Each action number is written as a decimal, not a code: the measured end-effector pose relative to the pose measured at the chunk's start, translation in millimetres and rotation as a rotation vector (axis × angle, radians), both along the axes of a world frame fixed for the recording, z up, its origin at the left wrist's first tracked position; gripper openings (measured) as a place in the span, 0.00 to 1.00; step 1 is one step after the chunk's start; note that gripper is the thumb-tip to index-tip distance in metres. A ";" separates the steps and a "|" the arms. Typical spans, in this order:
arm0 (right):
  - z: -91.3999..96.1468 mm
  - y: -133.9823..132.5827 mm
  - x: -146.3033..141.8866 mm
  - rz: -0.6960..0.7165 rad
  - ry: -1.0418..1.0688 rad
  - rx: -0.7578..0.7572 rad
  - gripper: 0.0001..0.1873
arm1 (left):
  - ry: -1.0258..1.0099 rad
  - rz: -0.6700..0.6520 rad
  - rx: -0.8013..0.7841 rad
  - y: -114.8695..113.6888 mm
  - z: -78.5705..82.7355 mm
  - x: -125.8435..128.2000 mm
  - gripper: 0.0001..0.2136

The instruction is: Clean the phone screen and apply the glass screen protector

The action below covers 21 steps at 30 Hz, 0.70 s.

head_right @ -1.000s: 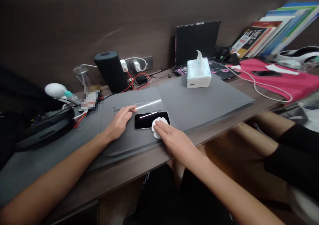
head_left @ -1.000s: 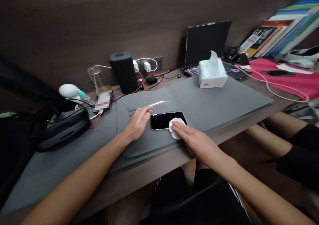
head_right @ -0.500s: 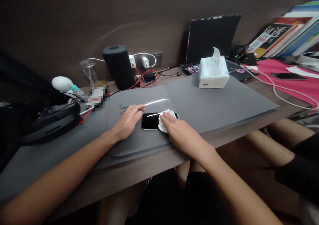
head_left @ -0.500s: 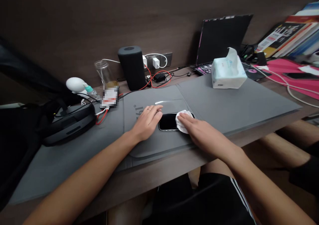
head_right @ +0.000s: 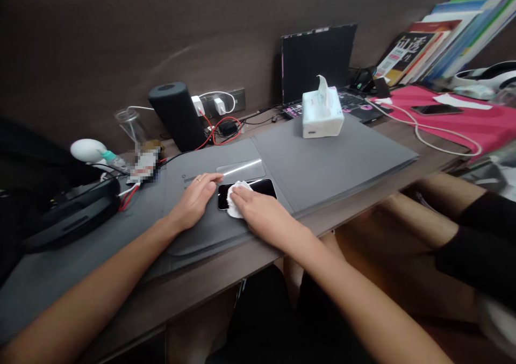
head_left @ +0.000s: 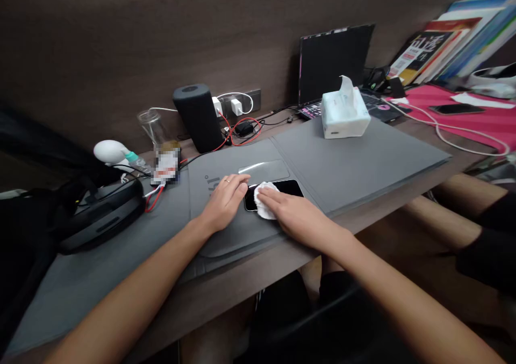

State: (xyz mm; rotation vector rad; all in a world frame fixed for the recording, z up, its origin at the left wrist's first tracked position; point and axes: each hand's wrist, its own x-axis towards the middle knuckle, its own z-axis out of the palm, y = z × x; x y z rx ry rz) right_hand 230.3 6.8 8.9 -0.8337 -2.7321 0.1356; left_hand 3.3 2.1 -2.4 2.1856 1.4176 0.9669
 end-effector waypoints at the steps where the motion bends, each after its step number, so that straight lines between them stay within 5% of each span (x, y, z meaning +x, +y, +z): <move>1: -0.2 2.9 10.3 -0.035 -0.009 -0.010 0.28 | -0.001 -0.003 0.000 -0.3 0.3 0.2 0.19; 10: -11.3 -7.2 60.2 -0.134 0.002 0.023 0.31 | -0.017 -0.026 -0.024 -2.8 3.2 1.8 0.19; 21: 3.3 -15.9 -37.7 0.074 -0.015 0.006 0.23 | -0.101 0.017 0.029 -0.2 -5.5 -2.1 0.24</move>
